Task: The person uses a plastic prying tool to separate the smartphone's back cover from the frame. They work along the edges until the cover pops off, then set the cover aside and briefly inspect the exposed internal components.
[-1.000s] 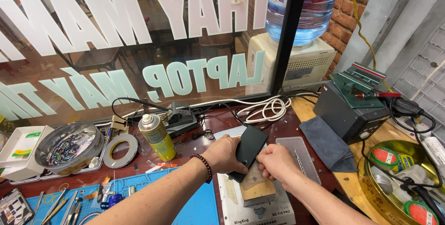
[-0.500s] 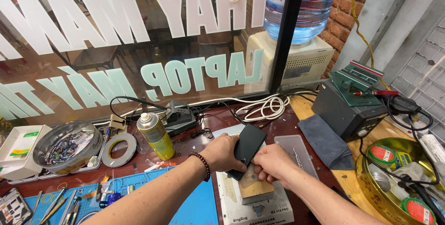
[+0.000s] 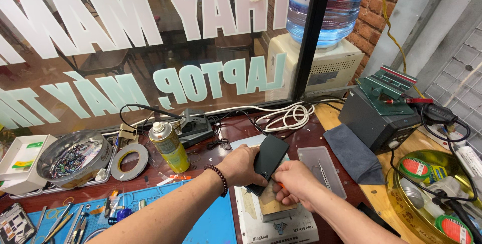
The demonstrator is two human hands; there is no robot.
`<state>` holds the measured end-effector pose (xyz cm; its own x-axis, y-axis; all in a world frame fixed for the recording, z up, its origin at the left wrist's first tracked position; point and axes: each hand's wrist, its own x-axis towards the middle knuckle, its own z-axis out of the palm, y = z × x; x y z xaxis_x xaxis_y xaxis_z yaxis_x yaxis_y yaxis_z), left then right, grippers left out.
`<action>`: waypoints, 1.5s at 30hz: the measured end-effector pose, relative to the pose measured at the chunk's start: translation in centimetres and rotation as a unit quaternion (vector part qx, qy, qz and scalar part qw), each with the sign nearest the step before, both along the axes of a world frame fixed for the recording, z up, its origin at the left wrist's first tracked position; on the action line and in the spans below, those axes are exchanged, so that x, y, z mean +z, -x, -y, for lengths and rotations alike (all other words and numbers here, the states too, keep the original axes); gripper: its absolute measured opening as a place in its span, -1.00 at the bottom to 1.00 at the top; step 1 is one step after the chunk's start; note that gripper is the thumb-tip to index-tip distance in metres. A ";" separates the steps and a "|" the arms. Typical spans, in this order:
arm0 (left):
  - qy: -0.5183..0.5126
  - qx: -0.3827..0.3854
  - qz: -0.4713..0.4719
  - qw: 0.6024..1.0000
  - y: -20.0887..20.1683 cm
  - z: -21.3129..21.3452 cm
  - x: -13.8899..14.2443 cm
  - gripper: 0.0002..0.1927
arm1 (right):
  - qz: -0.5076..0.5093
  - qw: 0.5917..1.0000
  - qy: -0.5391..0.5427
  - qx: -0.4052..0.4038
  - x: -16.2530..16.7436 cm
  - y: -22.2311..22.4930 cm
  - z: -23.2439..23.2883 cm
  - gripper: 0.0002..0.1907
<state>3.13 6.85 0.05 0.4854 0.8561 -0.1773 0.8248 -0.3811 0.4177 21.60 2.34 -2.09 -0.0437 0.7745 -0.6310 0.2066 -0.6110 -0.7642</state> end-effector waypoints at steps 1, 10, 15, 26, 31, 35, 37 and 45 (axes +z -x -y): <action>-0.002 0.000 -0.005 1.000 -0.1 0.0 0.0 -0.15 | -0.001 1.000 0.005 0.004 0.1 0.0 0.0 -0.87; -0.013 -0.003 -0.005 1.000 -0.1 0.0 0.0 -0.15 | -0.011 1.000 0.010 -0.018 0.4 0.2 0.7 -0.86; -0.005 -0.001 -0.003 1.000 0.0 0.0 -0.1 -0.15 | -0.006 1.000 0.009 0.010 0.2 -0.1 0.2 -0.85; -0.009 -0.005 -0.006 1.000 0.0 -0.1 -0.2 -0.16 | -0.027 0.999 0.020 0.008 -0.2 -0.3 0.2 -0.84; 0.007 0.006 0.004 1.000 0.0 0.0 0.0 -0.15 | 0.022 0.998 0.021 0.051 0.0 -0.2 -0.2 -0.86; 0.003 0.003 -0.003 1.000 -0.1 0.0 0.1 -0.14 | 0.040 0.997 0.020 0.065 0.2 0.1 -0.1 -0.87; -0.003 0.000 -0.004 1.000 -0.1 0.0 0.1 -0.13 | 0.031 0.998 0.015 0.053 0.2 0.3 0.2 -0.87; -0.007 0.002 -0.003 1.000 0.0 0.0 -0.2 -0.12 | 0.016 0.999 0.001 0.048 0.1 0.7 1.1 -0.88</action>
